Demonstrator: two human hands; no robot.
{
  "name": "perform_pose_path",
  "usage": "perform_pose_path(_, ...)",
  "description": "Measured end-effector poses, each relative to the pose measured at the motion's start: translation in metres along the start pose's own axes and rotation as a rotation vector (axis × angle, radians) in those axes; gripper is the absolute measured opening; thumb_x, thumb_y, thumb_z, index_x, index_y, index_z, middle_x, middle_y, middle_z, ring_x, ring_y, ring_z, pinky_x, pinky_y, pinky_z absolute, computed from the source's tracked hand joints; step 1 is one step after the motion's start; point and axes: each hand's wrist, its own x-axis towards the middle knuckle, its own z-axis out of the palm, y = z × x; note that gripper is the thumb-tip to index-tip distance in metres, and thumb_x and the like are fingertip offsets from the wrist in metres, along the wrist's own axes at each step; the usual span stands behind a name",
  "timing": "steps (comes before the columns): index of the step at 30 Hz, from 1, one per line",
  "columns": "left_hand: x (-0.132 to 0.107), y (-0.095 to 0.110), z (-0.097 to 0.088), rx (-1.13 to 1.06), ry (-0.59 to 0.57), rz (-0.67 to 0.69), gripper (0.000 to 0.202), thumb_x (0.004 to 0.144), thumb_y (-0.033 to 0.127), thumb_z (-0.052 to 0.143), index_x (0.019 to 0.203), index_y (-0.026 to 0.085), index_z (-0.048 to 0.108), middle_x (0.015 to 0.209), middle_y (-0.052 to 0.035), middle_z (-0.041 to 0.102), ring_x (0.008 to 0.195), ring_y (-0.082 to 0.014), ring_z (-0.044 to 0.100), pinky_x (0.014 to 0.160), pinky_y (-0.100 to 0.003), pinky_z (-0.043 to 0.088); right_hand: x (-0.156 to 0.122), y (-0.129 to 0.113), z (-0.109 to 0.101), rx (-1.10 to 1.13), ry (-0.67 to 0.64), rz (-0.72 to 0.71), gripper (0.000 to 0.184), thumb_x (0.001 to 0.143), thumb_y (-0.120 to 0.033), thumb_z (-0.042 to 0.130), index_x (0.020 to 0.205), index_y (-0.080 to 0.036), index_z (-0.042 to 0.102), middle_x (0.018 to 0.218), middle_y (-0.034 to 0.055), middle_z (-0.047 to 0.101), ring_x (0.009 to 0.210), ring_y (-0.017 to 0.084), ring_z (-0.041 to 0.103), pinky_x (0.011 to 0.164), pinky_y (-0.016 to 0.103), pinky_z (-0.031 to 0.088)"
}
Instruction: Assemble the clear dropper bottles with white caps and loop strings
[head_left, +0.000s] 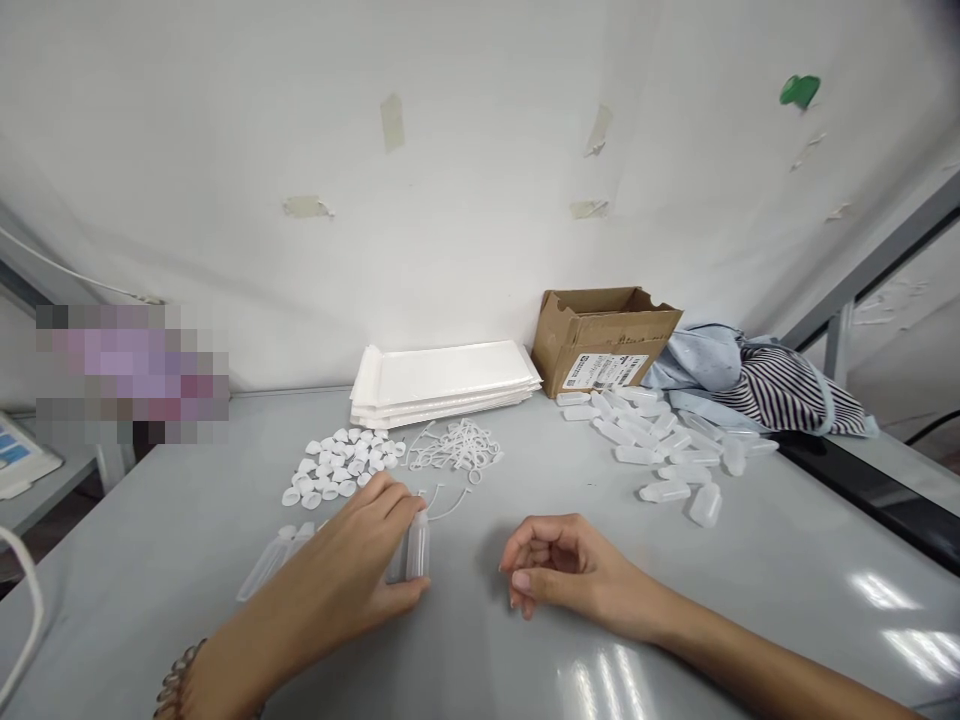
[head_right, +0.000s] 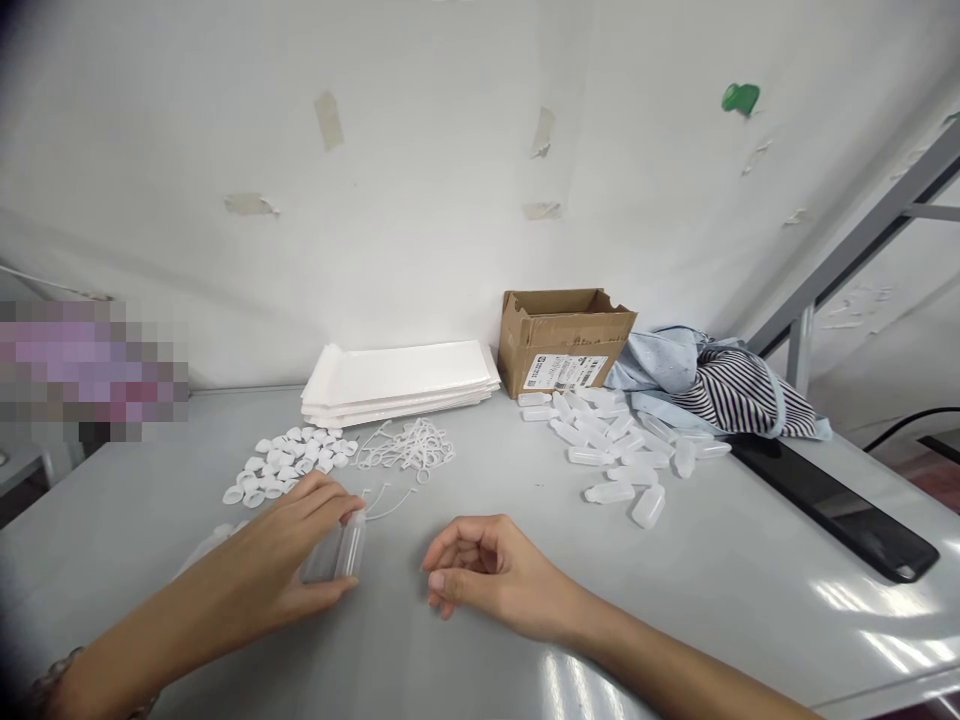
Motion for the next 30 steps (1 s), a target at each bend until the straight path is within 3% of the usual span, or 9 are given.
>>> perform_pose_path(10, 0.0010, 0.0004, -0.0018, 0.033, -0.085, -0.014, 0.026, 0.073, 0.020, 0.064, 0.099, 0.017, 0.061, 0.092, -0.0071, 0.058, 0.095, -0.0285, 0.047, 0.078, -0.042, 0.047, -0.0012, -0.0001, -0.0002, -0.003, -0.013, -0.011, 0.025, 0.075, -0.035, 0.074, 0.082, -0.013, 0.064, 0.066, -0.0001, 0.065, 0.056, 0.008, 0.057, 0.061, 0.024, 0.046)
perform_pose_path(20, -0.0024, -0.0033, -0.0003, 0.081, 0.031, 0.002, 0.027, 0.071, 0.026, 0.069, 0.097, 0.020, 0.064, 0.097, -0.0073, 0.058, 0.099, -0.0293, 0.048, 0.081, -0.041, 0.047, -0.0016, 0.0006, -0.0014, -0.028, -0.016, -0.009, 0.026, 0.076, -0.037, 0.073, 0.083, -0.013, 0.064, 0.066, -0.0004, 0.064, 0.056, 0.008, 0.057, 0.061, 0.024, 0.046)
perform_pose_path(30, -0.0060, -0.0029, -0.0021, 0.100, -0.018, -0.024, 0.024, 0.074, 0.023, 0.066, 0.097, 0.021, 0.060, 0.103, -0.0076, 0.055, 0.105, -0.0305, 0.045, 0.086, -0.045, 0.044, -0.0015, 0.0007, -0.0024, -0.045, -0.015, -0.016, 0.026, 0.076, -0.037, 0.072, 0.084, -0.013, 0.064, 0.067, 0.0000, 0.064, 0.056, 0.008, 0.056, 0.060, 0.024, 0.045)
